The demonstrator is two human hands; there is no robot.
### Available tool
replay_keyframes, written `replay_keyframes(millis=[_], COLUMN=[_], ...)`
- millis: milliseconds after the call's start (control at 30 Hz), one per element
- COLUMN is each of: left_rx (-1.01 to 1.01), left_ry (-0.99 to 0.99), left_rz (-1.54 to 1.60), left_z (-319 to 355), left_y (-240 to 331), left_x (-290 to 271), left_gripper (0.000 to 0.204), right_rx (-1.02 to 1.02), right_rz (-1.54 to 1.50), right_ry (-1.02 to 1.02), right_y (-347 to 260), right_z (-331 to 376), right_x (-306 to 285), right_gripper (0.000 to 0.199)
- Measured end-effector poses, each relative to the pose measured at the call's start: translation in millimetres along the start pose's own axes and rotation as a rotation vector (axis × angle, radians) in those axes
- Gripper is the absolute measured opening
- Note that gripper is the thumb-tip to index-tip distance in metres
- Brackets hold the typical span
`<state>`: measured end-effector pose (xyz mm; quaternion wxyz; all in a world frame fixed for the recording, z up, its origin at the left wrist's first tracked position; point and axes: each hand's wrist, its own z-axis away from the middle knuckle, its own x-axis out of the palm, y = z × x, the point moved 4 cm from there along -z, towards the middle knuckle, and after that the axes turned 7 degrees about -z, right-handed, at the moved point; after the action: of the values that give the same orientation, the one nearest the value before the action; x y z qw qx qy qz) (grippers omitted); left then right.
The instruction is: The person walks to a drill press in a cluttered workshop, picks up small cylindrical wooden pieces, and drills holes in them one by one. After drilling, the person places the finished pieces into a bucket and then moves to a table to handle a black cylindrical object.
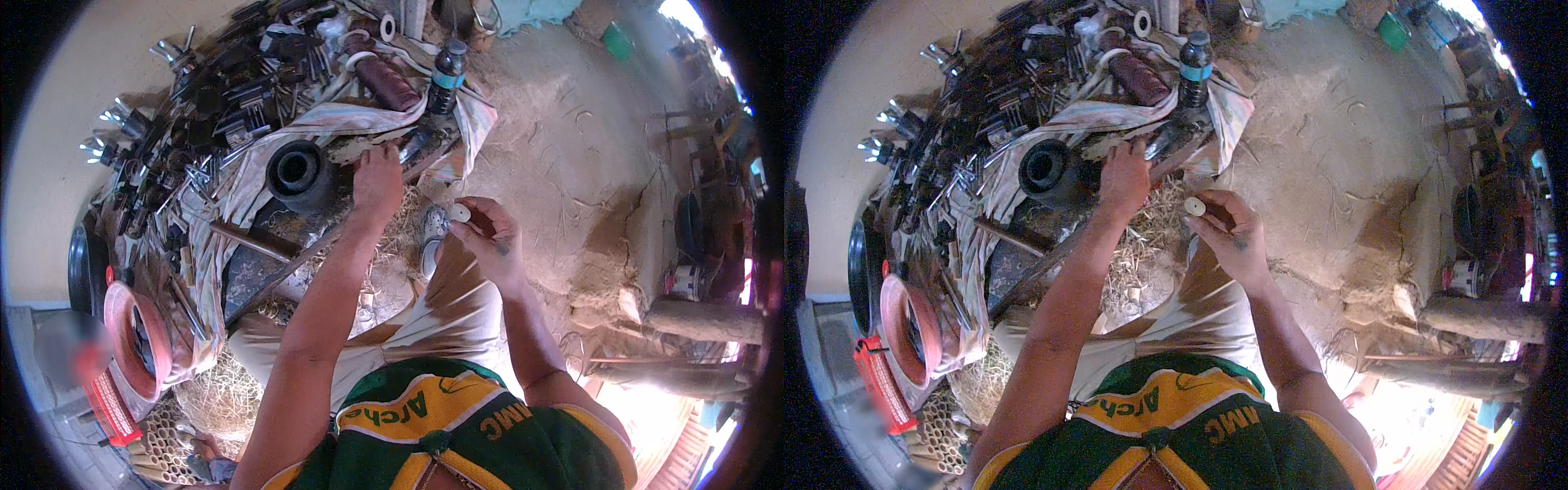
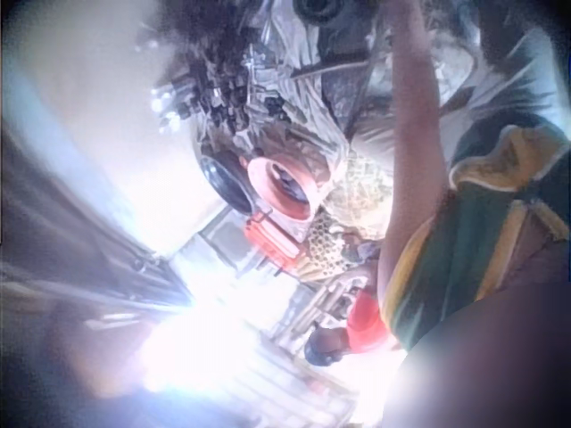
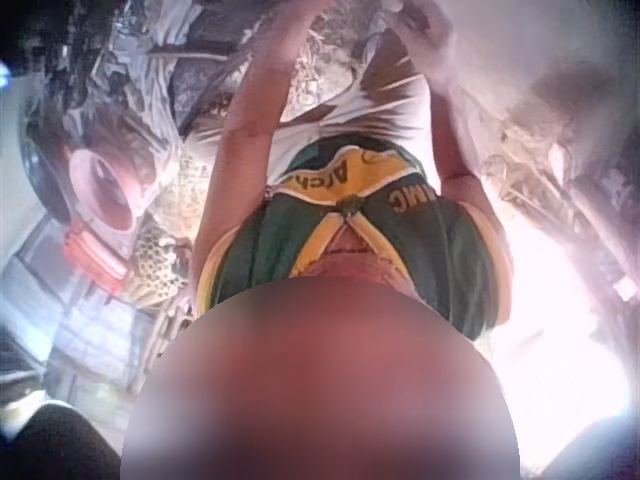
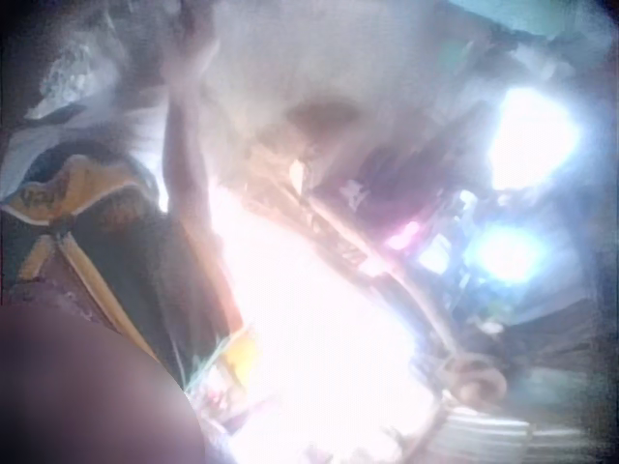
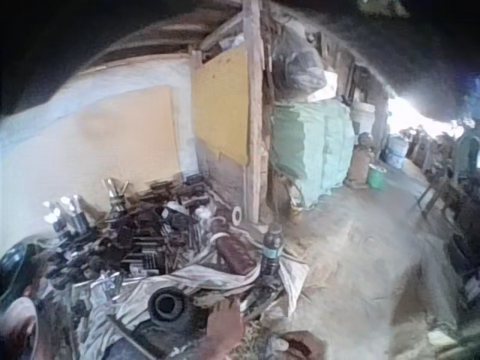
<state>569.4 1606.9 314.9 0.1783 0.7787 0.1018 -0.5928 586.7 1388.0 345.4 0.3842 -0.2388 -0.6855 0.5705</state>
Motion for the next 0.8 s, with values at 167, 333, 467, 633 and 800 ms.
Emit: replay_keyframes(millis=[167,333,467,633,800], left_rx=[-0.027,-0.26,-0.477,-0.519,-0.423], left_ry=[0.162,0.178,0.379,0.513,0.463], left_rz=[0.37,0.691,1.102,1.023,0.732], left_z=[38.1,88.2,105.5,100.0,84.9], left_y=[-8.5,-47.4,-90.7,-127.4,-132.6], left_x=[-53.4,-139.1,-186.2,-217.4,-226.3], left_gripper=[0.035,0.032,0.027,0.026,0.022], right_rx=[0.023,0.061,0.107,0.14,0.089], right_rz=[-0.046,-0.029,0.059,0.229,0.176], right_ry=[-0.023,-0.023,-0.046,-0.104,-0.066], right_y=[10.8,24.6,33.3,32.9,27.5], right_z=[-7.0,-12.5,-13.0,-11.3,-9.2], right_x=[-5.3,1.0,11.8,26.2,32.6], right_gripper=[0.037,0.037,0.036,0.035,0.032])
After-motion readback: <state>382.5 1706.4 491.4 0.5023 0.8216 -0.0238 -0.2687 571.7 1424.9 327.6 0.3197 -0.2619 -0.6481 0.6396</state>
